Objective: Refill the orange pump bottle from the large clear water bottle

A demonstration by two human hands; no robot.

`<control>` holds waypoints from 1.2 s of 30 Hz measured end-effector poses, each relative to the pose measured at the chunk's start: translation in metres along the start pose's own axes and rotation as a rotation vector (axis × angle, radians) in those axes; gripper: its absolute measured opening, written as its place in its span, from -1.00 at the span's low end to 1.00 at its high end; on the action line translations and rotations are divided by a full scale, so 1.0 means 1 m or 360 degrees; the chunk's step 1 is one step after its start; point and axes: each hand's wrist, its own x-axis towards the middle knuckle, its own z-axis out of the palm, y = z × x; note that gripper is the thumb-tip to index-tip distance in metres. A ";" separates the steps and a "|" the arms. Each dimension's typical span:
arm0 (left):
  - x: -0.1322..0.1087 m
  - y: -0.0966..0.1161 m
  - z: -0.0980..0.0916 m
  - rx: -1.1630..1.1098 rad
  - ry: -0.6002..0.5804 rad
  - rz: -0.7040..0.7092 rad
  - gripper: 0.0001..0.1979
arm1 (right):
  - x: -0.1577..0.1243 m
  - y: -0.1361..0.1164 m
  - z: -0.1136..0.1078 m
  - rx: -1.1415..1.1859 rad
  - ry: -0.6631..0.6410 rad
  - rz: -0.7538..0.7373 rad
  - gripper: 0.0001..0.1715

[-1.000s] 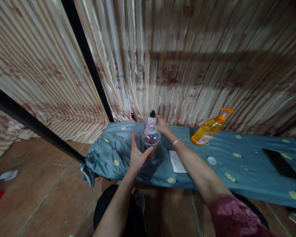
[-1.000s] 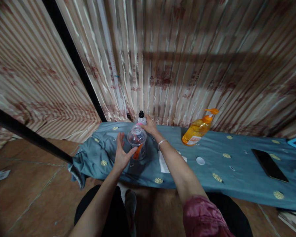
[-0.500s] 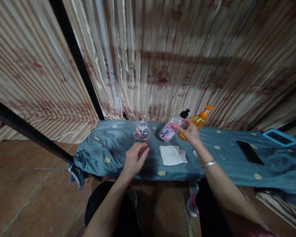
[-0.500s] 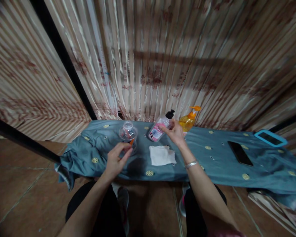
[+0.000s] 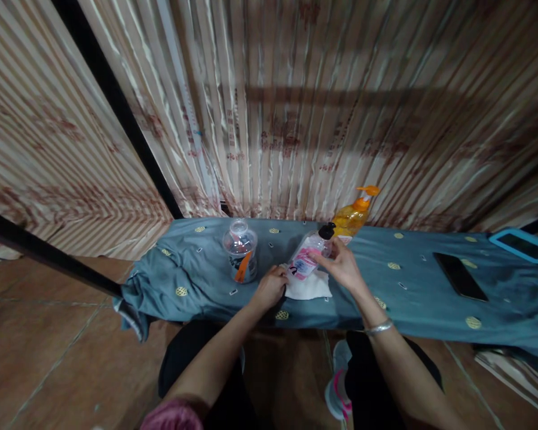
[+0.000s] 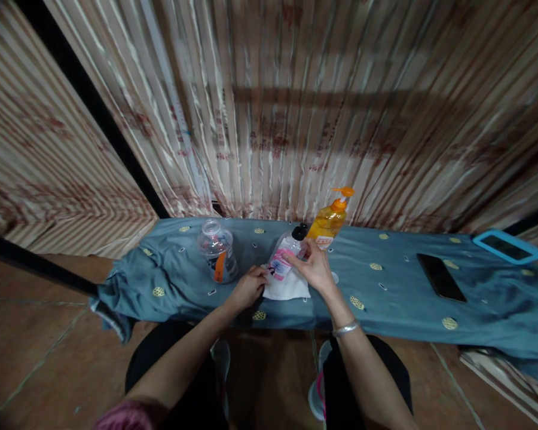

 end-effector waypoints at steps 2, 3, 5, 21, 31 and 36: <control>0.001 -0.004 -0.004 0.0010 0.0054 -0.0039 -0.69 | -0.001 -0.001 0.001 -0.0018 -0.0032 0.0000 -0.59; 0.001 -0.007 -0.006 0.0021 0.0082 -0.0073 -0.69 | -0.002 -0.002 0.001 -0.0028 -0.0047 0.0002 -0.60; -0.001 -0.012 -0.011 0.0040 0.0113 -0.0128 -0.68 | -0.003 -0.003 0.003 -0.0046 -0.0066 0.0004 -0.60; 0.018 0.021 -0.024 -0.1048 0.0555 -0.0298 0.03 | -0.005 -0.019 0.036 -0.0032 -0.0249 -0.0134 -0.59; 0.030 0.037 -0.026 -0.1144 0.0647 -0.0533 -0.30 | 0.029 -0.040 0.024 -0.0074 0.0003 -0.0281 -0.63; 0.031 0.037 -0.027 -0.1138 0.0625 -0.0619 -0.33 | 0.028 -0.041 0.031 -0.0132 0.0006 -0.0257 -0.69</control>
